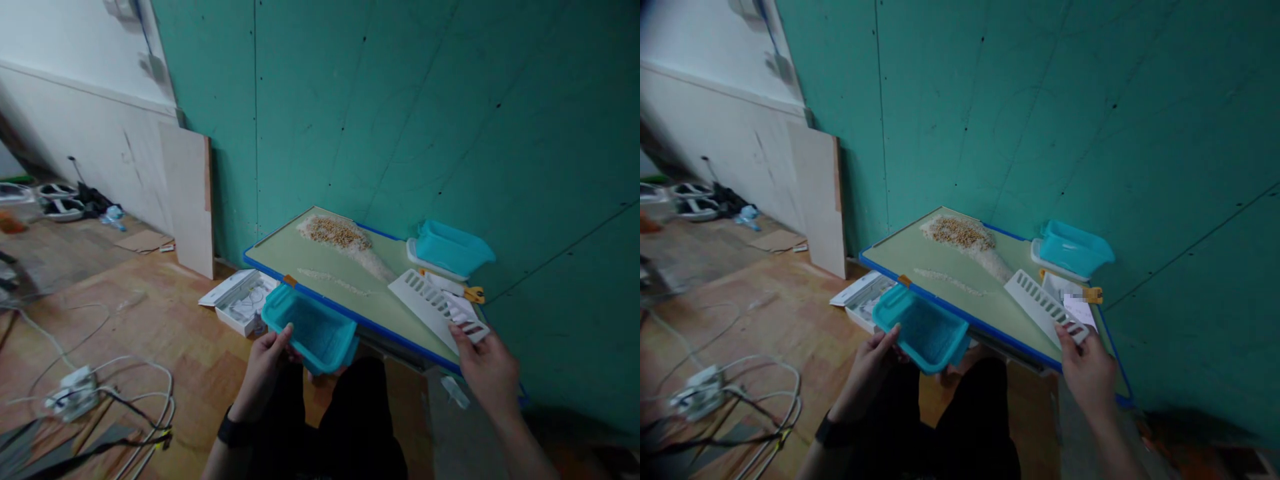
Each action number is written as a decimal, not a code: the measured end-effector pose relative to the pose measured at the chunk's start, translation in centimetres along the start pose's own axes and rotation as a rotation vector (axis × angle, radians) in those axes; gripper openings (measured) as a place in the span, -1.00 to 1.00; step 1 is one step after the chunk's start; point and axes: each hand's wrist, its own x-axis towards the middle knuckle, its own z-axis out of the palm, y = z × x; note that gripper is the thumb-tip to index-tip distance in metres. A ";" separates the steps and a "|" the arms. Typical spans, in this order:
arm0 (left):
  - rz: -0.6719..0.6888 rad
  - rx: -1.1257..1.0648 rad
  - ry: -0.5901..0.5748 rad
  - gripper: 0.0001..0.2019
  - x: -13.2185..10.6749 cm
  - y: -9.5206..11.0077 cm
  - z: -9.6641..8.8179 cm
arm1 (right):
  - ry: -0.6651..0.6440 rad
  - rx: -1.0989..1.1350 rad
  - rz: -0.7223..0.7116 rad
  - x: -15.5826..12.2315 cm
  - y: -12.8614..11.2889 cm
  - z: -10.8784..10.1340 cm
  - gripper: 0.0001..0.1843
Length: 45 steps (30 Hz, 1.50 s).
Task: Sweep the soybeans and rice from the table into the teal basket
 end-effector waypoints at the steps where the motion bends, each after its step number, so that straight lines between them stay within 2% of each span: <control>1: -0.010 0.000 0.015 -0.52 0.1 0.1 0.2 | -0.004 -0.032 0.022 -0.2 0.1 -0.1 -0.58; 6: -0.024 -0.016 0.036 -0.53 -0.2 0.3 1.2 | -0.068 0.003 0.060 1.0 -0.9 0.4 -0.59; 16: 0.003 -0.006 0.101 -0.51 0.1 -0.7 2.1 | -0.230 0.270 0.088 2.3 -3.3 2.8 -0.63; 19: -0.009 -0.011 0.085 -0.52 0.1 -0.5 2.2 | -0.280 0.386 0.107 2.7 -4.0 3.8 -0.61; 24: -0.038 0.016 0.075 -0.50 -0.2 0.0 2.5 | -0.327 0.543 0.199 3.3 -4.9 5.6 -0.58; 27: -0.033 0.013 0.082 -0.48 -0.2 0.1 2.8 | -0.377 0.679 0.304 3.7 -5.7 6.1 -0.54; 30: -0.028 0.015 0.093 -0.46 -0.2 0.1 2.8 | -0.418 0.780 0.472 4.1 -5.8 5.4 -0.47; 35: -0.002 0.019 0.082 -0.49 0.0 -0.4 2.3 | -0.315 0.815 0.637 3.2 -3.9 2.5 -0.39; 38: 0.003 0.015 0.059 -0.51 0.0 -0.6 2.1 | -0.296 0.777 0.646 1.7 -2.8 1.3 -0.38; 40: -0.005 0.001 0.057 -0.52 -0.1 -0.6 2.0 | -0.295 0.753 0.614 0.9 -2.7 1.3 -0.38; 45: -0.023 -0.017 0.053 -0.52 -0.1 -0.3 2.1 | -0.316 0.752 0.578 0.5 -4.7 2.8 -0.39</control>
